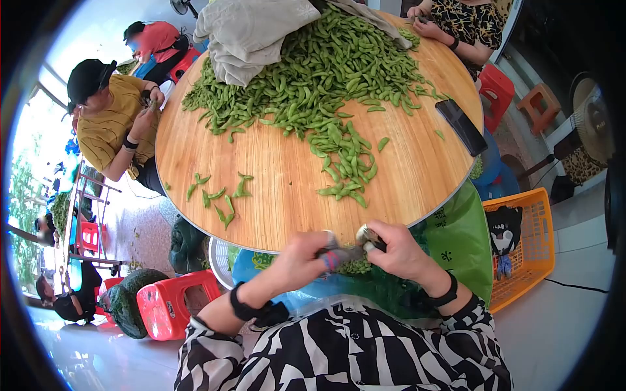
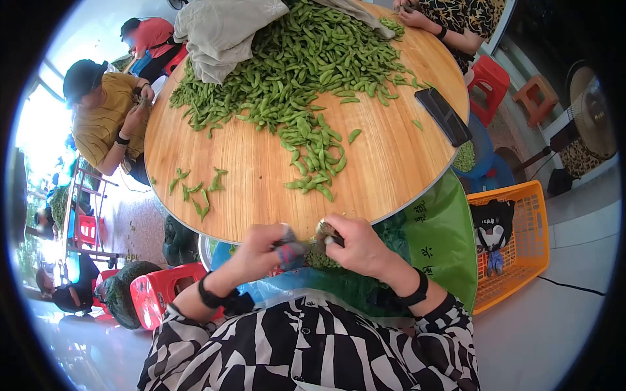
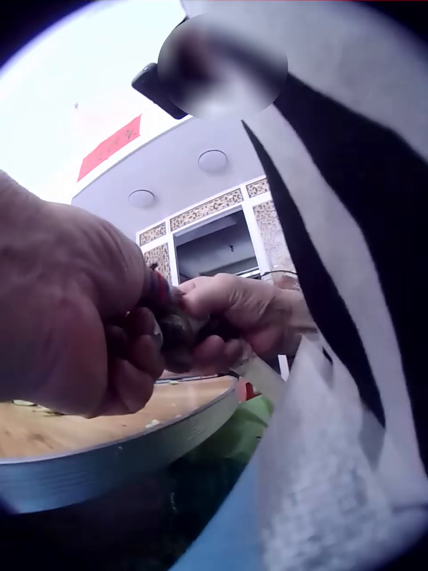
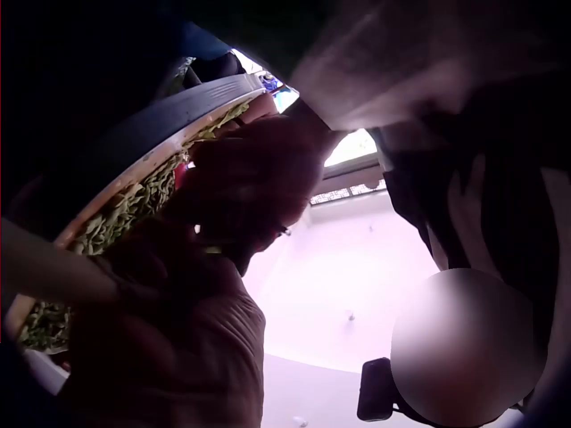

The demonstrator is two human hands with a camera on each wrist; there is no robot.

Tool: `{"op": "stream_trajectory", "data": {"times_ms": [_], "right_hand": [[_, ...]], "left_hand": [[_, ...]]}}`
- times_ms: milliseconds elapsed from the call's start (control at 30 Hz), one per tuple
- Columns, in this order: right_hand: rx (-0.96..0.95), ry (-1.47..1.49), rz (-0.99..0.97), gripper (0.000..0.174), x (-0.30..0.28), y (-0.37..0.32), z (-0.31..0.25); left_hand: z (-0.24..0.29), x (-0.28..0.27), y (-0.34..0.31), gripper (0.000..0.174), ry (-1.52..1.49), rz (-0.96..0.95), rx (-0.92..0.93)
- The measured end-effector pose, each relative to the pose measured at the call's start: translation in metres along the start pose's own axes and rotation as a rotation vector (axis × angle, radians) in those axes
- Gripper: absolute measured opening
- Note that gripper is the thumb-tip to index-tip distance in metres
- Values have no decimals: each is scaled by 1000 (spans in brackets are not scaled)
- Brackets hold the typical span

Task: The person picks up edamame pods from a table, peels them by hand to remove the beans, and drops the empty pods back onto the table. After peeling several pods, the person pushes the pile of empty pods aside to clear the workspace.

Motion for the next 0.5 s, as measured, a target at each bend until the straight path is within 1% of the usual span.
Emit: {"op": "stream_trajectory", "data": {"times_ms": [33, 67, 100, 133, 167, 200, 233, 300, 333, 367, 400, 433, 467, 500], "right_hand": [[-1, 2, -3, 15, -1, -2, 0], [-18, 18, -71, 15, 0, -6, 1], [-32, 36, -136, 15, 2, -9, 1], [-29, 40, -132, 15, 2, -9, 3], [-74, 75, -138, 18, 3, -9, 5], [-121, 109, -147, 20, 4, -8, 4], [-123, 109, -147, 20, 5, -7, 1], [173, 431, -35, 24, 3, -5, 7], [237, 423, -70, 29, 1, -4, 12], [239, 419, -73, 29, 1, -4, 16], [220, 538, -41, 31, 0, -4, 19], [201, 661, -7, 33, -1, -4, 21], [170, 641, -11, 37, -2, -5, 21], [171, 644, -8, 37, -4, -6, 19]], "left_hand": [[5, -18, -7, 11, 313, 87, 113], [10, -37, -16, 11, 626, 173, 226], [3, -54, -27, 12, 816, 261, 23], [-3, -70, -33, 13, 1021, 273, -131], [-6, -81, -34, 15, 1189, 312, -170], [-1, -82, -28, 21, 1179, 349, -92], [5, -81, -17, 27, 1169, 389, -13], [16, -63, 16, 19, 889, 347, 218], [15, -52, 33, 20, 871, 332, 283], [12, -42, 48, 20, 852, 318, 351], [8, -35, 59, 20, 851, 322, 355], [2, -28, 70, 24, 906, 270, 337], [-4, -23, 76, 27, 963, 215, 317], [-7, -22, 77, 27, 963, 210, 318]]}}
Point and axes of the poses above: each hand's wrist, its own y-axis towards the middle knuckle, its own x-axis out of the palm, z = x × y, the point moved 4 cm from there along y, towards the middle knuckle, and after that the axes turned 4 degrees about -z, right-handed, at the moved point
